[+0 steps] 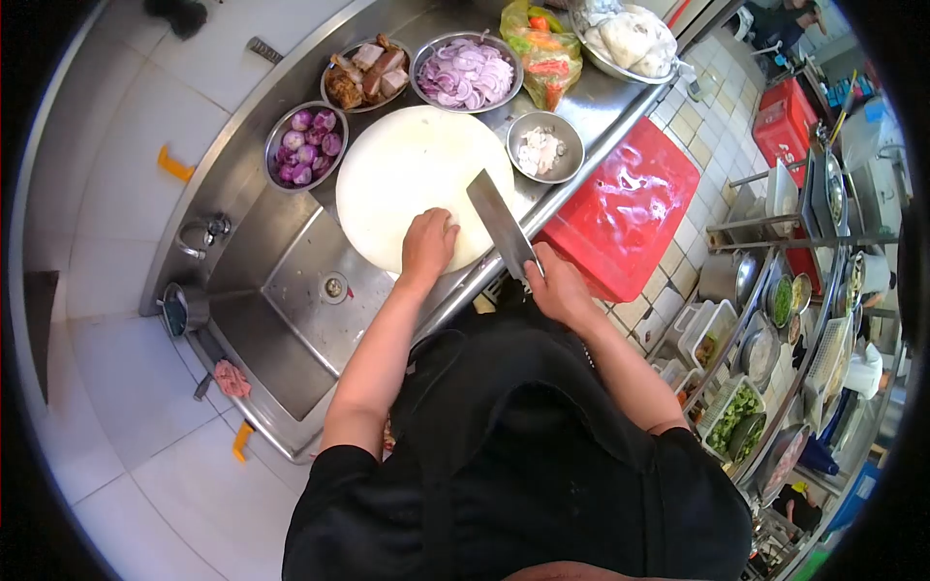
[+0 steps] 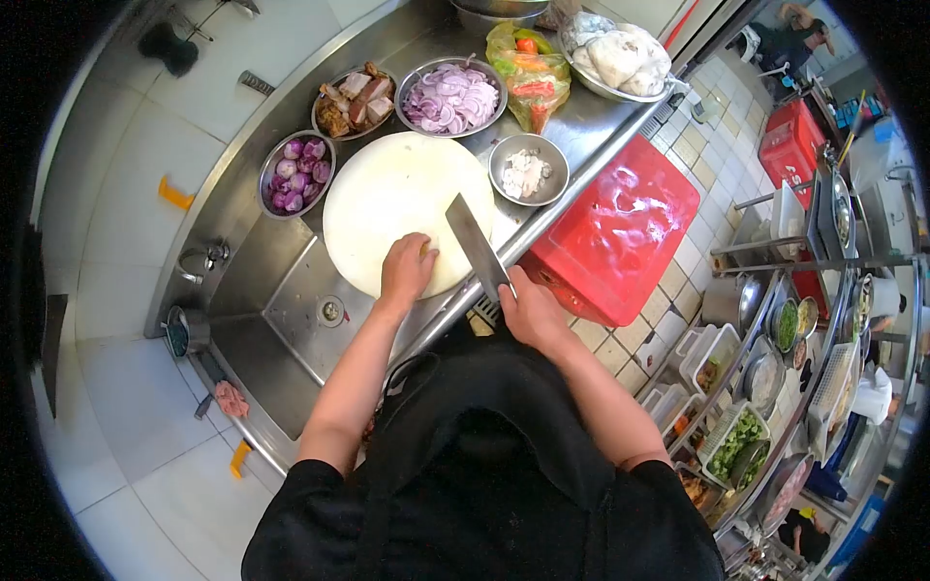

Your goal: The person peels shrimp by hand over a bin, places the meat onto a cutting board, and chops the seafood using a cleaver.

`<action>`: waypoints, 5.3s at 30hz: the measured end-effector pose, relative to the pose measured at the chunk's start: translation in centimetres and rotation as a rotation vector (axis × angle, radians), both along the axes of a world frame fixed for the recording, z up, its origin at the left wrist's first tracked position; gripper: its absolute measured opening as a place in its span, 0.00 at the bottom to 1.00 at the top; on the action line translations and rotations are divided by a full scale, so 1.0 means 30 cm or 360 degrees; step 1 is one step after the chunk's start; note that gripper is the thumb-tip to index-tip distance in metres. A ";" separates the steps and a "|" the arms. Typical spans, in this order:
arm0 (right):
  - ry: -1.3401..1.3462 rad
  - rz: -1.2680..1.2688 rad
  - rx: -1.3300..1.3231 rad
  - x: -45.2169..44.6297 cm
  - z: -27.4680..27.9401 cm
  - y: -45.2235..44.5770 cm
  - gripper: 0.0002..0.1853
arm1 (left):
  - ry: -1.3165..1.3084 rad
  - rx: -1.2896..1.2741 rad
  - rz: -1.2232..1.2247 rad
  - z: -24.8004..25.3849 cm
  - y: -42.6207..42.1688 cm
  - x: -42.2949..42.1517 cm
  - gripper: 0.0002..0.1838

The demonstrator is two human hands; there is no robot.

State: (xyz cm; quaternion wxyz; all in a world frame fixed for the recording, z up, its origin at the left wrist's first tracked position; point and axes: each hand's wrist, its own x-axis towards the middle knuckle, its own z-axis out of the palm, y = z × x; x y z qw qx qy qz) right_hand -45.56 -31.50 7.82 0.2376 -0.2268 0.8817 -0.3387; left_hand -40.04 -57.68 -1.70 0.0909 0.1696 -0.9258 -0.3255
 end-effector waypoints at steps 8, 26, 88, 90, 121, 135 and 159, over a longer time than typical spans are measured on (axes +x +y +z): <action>0.0223 0.0377 0.0028 -0.071 0.029 -0.078 0.11 | 0.0132 -0.0105 0.0105 0.010 0.010 0.017 0.18; 0.0347 0.1027 0.0778 -0.162 0.080 -0.245 0.10 | 0.0189 -0.0054 0.0383 -0.023 0.061 -0.010 0.09; 0.0144 0.0825 0.0759 -0.145 0.095 -0.387 0.16 | 0.0381 0.0004 0.0037 -0.081 0.003 0.072 0.09; -0.0150 0.0829 0.0983 -0.111 0.275 -0.418 0.15 | 0.0599 -0.0027 0.0113 -0.061 0.004 0.101 0.09; 0.0095 0.0652 0.0636 0.068 -0.001 -0.264 0.10 | 0.0382 0.0013 0.0023 -0.086 -0.033 0.152 0.06; 0.0154 0.0719 0.0568 0.077 -0.023 -0.303 0.21 | 0.0404 0.0008 0.0046 -0.092 -0.052 0.138 0.07; 0.0268 0.1135 0.0626 0.095 -0.008 -0.461 0.27 | 0.0152 0.0055 -0.0342 -0.079 -0.167 0.185 0.09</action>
